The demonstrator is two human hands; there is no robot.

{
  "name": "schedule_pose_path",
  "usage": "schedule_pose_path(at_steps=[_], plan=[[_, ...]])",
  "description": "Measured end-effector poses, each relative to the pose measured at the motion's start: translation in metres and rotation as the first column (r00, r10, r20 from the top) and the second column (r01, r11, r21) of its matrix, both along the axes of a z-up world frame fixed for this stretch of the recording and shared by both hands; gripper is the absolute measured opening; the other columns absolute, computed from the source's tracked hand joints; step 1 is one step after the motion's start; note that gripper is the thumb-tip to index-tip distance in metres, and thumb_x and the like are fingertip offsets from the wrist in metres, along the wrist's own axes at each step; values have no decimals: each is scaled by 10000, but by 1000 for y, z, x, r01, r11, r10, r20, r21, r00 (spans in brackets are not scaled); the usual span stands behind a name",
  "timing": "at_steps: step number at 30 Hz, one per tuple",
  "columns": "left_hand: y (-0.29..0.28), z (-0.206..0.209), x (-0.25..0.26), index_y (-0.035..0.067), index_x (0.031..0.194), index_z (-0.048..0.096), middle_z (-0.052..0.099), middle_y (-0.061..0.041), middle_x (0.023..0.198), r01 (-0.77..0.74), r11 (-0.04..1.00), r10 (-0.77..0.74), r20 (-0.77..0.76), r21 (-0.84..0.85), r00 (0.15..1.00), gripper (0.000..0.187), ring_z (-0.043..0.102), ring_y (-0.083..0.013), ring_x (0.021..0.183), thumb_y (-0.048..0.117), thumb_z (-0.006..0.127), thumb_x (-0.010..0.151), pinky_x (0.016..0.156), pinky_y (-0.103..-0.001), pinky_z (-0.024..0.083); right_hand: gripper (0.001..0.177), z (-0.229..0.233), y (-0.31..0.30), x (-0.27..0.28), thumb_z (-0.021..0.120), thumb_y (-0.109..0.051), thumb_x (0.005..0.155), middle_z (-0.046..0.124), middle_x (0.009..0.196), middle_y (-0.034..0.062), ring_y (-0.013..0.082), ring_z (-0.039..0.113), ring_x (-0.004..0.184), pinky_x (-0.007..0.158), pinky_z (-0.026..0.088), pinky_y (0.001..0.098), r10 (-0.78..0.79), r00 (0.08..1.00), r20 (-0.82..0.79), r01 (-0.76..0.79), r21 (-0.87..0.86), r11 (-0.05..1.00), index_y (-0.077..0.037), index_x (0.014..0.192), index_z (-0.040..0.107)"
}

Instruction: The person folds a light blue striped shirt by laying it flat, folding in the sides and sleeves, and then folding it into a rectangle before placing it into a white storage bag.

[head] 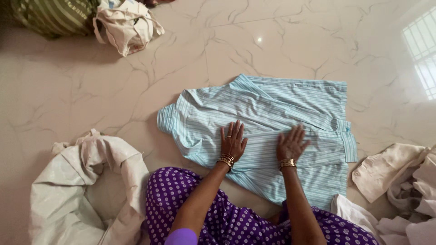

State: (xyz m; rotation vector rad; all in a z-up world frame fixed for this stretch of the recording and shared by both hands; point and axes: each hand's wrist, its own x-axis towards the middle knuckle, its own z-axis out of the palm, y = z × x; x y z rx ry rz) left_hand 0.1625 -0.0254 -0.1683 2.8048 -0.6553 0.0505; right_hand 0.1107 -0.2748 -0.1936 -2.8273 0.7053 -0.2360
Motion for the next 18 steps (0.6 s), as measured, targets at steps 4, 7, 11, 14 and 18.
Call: schedule_pose_path(at_steps=[4,7,11,14,18], plan=[[-13,-6,51,180,1640,270,144,-30,1740,3,997,5,110,-76,994,660,140,-268,1599,482,395,1067,1263,-645,66,708,8,75,50,325,-511,1051,172,1705,113,284,110,1575,1241,-10,575,301,953,-31,-300,25,954,-72,1604,265],[-8,-2,75,282,1613,288,131,-18,1710,-15,999,12,71,44,997,630,130,-306,1564,515,383,1035,1216,-650,40,709,11,101,62,307,-524,1051,167,1709,77,247,102,1582,1258,-10,546,345,935,-78,-342,51,938,-94,1611,250],[1,3,77,280,1602,279,144,-2,1705,-18,991,21,-18,134,1000,640,137,-271,1563,563,352,1033,1219,-659,32,732,8,70,56,269,-549,1039,152,1703,77,244,78,1569,1249,-15,524,276,954,-118,-275,23,961,-96,1613,234],[-1,4,76,244,1608,288,178,-11,1706,-50,995,48,31,85,998,666,152,-265,1569,569,364,1032,1233,-647,45,720,-2,10,35,253,-550,1066,146,1702,108,268,71,1567,1240,0,516,73,992,-106,-77,-39,996,-70,1602,247],[2,2,76,182,1577,377,263,-34,1682,-52,996,47,67,76,997,658,202,-266,1563,540,401,1026,1240,-633,72,553,-12,-27,44,411,-445,1158,414,1646,173,341,305,1544,1220,178,593,-63,991,118,82,-168,982,-51,1532,517]])
